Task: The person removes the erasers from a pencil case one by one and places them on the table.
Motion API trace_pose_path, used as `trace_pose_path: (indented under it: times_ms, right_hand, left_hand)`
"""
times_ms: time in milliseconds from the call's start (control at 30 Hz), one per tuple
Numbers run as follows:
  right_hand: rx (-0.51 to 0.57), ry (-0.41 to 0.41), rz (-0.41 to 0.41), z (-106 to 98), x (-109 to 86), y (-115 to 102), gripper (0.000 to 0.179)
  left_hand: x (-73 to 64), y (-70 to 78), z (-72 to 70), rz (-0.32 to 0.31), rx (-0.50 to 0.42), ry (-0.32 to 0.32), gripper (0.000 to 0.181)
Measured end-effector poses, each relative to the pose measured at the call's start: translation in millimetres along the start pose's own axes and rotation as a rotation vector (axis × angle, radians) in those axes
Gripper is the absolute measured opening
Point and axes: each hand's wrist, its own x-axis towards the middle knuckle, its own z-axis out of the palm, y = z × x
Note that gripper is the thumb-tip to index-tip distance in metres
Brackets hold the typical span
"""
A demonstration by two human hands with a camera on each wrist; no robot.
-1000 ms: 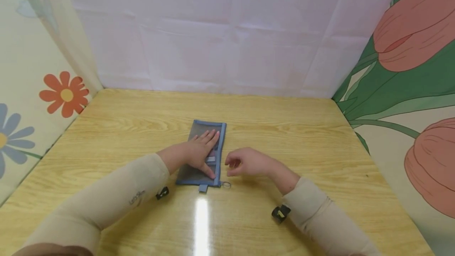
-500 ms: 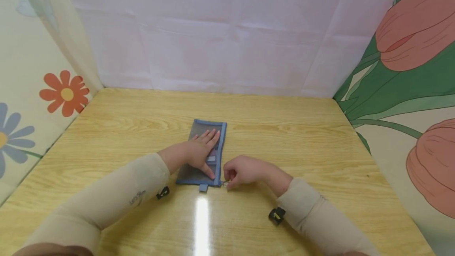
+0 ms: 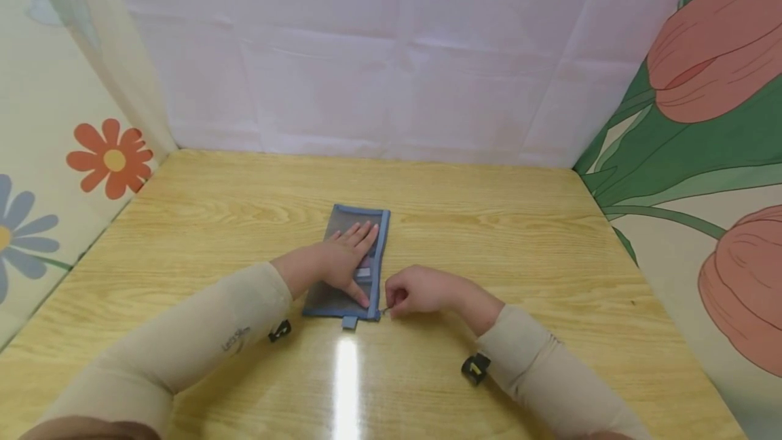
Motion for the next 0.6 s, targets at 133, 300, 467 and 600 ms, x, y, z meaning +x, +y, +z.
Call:
trace_pose_path:
  times_ms: [133,300,467,600]
  right_hand:
    - [0.007,0.013,0.009,-0.7,0.4,0.8,0.005]
    - [0.052,0.008,0.044,-1.3,1.4,2.1,0.01]
    - [0.162,-0.003,0.067,-1.3,3.0,5.8,0.011]
    - [0.29,-0.027,0.096,-1.2,5.1,8.6,0.011]
  left_hand:
    - [-0.7,0.6,-0.9,-0.005,-0.006,-0.008,0.138]
    - [-1.1,1.3,-1.5,-0.008,-0.011,-0.007,0.138]
    - [-0.5,1.6,-0.6,-0.008,-0.011,-0.006,0.138]
    - [0.1,2.0,0.1,-0.016,0.002,0.0,0.139]
